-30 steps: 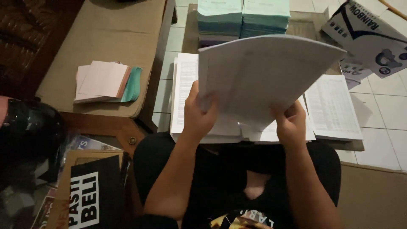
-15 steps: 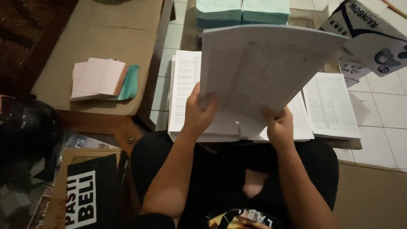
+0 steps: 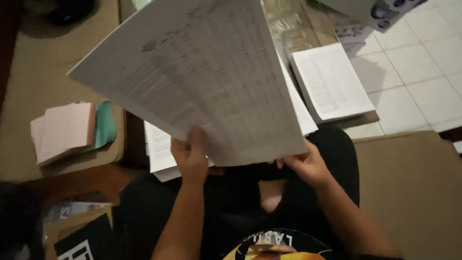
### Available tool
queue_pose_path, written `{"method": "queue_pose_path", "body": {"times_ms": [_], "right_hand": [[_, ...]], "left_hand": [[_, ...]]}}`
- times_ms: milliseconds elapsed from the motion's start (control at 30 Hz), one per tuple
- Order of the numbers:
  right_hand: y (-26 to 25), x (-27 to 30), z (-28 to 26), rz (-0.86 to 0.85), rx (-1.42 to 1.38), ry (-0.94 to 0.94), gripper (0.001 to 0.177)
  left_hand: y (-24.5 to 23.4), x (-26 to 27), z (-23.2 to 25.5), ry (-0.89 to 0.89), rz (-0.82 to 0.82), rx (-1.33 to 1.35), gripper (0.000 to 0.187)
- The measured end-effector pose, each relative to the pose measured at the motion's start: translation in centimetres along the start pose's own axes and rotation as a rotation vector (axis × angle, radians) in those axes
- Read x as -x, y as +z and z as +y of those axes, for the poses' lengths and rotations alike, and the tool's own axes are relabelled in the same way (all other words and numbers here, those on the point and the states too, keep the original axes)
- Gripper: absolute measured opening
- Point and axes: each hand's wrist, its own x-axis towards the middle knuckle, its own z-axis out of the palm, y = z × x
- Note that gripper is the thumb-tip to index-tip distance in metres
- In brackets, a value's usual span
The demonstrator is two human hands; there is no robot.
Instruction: A person is sitting on the floor flipping through and organizing large stacks of printed documents.
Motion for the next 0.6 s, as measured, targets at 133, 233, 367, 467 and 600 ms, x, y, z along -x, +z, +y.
{"method": "queue_pose_path", "body": {"times_ms": [133, 233, 367, 467, 600], "right_hand": [[0.3, 3.8, -2.3, 0.069, 0.108, 0.108, 0.005], [-3.3, 7.1, -1.0, 0.271, 0.436, 0.079, 0.021], [-10.8, 9.6, -0.6, 0.387, 1.005, -0.167, 0.015], [-15.6, 10.8, -0.9, 0.439, 1.492, -0.388, 0.012], [-16.3, 8.5, -2.5, 0.868, -0.032, -0.08, 0.025]], "left_hand": [[5.9, 3.4, -0.3, -0.114, -0.03, 0.125, 0.037], [11.6, 6.1, 0.6, -0.166, -0.09, 0.142, 0.039], [18.7, 8.9, -0.3, -0.205, -0.153, 0.207, 0.038], [23.1, 9.4, 0.9, -0.187, -0.349, 0.259, 0.035], [28.6, 10.5, -2.1, -0.272, -0.477, 0.442, 0.053]]}}
